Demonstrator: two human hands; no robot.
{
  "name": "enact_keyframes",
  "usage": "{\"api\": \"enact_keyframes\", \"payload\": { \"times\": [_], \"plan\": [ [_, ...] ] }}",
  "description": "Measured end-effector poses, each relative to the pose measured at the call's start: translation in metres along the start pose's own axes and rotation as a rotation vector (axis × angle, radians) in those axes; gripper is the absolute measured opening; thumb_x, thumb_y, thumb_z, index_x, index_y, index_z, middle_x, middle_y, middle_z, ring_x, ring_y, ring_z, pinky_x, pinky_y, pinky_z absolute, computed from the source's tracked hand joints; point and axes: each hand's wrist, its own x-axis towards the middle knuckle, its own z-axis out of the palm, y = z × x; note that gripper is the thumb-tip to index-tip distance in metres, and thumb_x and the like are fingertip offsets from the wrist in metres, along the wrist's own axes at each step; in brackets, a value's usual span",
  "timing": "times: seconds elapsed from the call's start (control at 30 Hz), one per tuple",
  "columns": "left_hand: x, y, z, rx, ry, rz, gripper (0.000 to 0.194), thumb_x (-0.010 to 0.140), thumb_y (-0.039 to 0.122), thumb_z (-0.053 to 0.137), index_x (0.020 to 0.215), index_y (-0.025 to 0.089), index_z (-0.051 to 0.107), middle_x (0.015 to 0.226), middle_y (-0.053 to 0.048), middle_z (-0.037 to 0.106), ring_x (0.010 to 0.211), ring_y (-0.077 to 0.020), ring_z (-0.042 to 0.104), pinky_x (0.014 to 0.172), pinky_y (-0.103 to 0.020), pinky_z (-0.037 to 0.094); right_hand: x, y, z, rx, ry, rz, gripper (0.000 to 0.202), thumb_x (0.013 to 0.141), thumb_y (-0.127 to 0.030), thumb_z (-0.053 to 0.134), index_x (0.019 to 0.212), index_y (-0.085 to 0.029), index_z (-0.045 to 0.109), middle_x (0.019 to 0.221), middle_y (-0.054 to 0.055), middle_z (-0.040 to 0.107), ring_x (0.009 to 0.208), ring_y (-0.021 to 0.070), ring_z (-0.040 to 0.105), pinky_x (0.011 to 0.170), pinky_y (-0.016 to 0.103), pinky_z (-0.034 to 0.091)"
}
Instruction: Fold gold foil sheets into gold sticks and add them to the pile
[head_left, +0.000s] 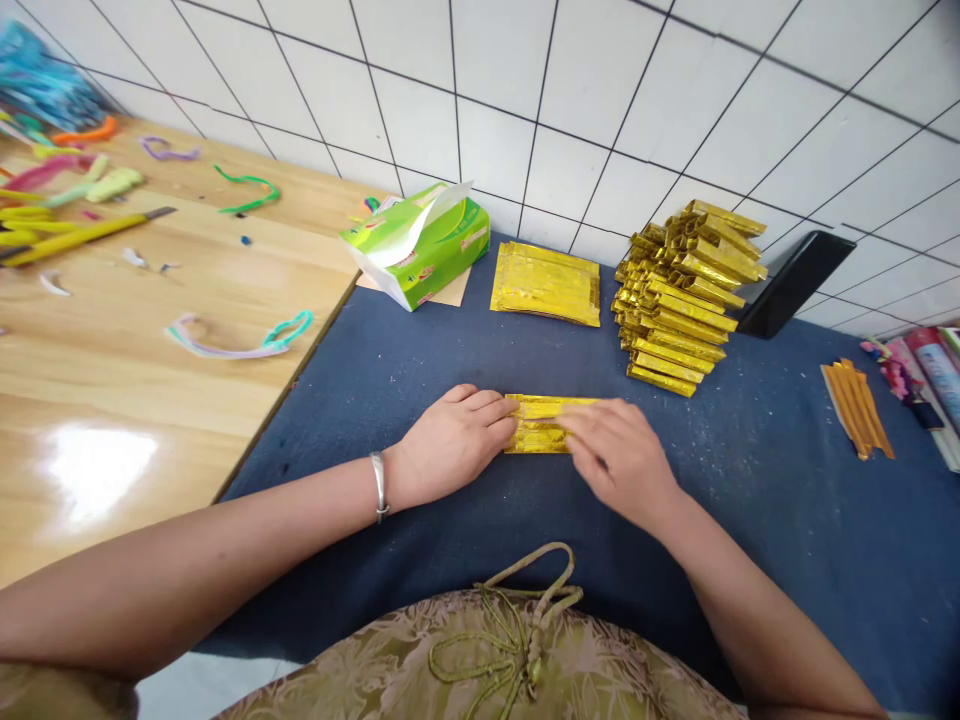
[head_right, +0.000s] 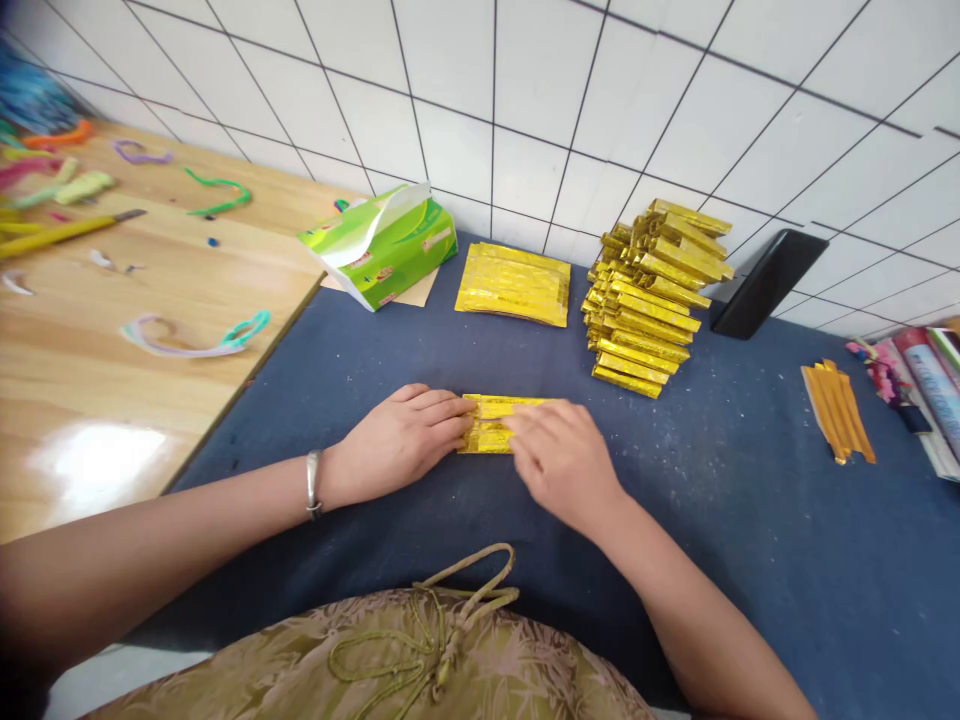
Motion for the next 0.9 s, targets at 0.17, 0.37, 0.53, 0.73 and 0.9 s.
{"api": "enact_keyframes", "payload": {
  "times": [0.17,0.37,0.53,0.73,0.9],
  "plan": [
    [0.002,-0.009,0.003,-0.010,-0.001,0.010,0.028,0.090,0.015,0.045,0.115,0.018,0.058,0.125,-0.005,0.057,0.115,-0.0207,0.050,0.098,-0.039,0.033,0.003,0.021,-0.001,-0.189,-0.171,0.169,0.035,0.094,-0.035,0.041,0.118,-0.016,0.057,0.108,0.008,0.067,0.095,0.0224,0.058,0.082,0.036,0.039],
    [0.004,-0.020,0.001,-0.013,0.035,0.011,0.028,0.090,0.016,0.046,0.114,0.020,0.059,0.115,-0.005,0.062,0.107,-0.0202,0.053,0.095,-0.040,0.035,0.001,-0.004,-0.009,-0.147,-0.335,0.109,0.033,0.095,-0.037,0.036,0.104,-0.021,0.064,0.092,0.005,0.070,0.085,0.0188,0.061,0.077,0.033,0.040],
    [0.005,-0.023,0.002,-0.027,-0.019,0.113,0.025,0.090,0.016,0.045,0.109,0.019,0.061,0.107,-0.005,0.065,0.101,-0.0184,0.055,0.090,-0.036,0.039,0.000,-0.002,-0.014,-0.024,-0.364,0.084,0.029,0.094,-0.035,0.040,0.099,-0.023,0.066,0.090,0.003,0.070,0.085,0.0166,0.062,0.079,0.031,0.042],
    [0.006,-0.020,0.000,-0.043,-0.061,0.156,0.027,0.089,0.013,0.046,0.112,0.017,0.059,0.110,-0.005,0.064,0.105,-0.0179,0.054,0.090,-0.032,0.041,0.012,0.011,0.010,0.036,-0.140,0.032,0.038,0.094,-0.038,0.039,0.123,-0.018,0.054,0.128,0.008,0.056,0.117,0.0207,0.049,0.099,0.037,0.037],
    [0.007,-0.019,-0.003,-0.016,-0.057,0.166,0.029,0.091,0.018,0.043,0.116,0.019,0.058,0.113,-0.005,0.064,0.109,-0.0181,0.055,0.097,-0.035,0.036,0.022,0.018,0.026,-0.013,-0.296,-0.054,0.049,0.094,-0.045,0.035,0.138,-0.023,0.036,0.146,0.004,0.037,0.137,0.0220,0.026,0.108,0.044,0.026]
  ]
}}
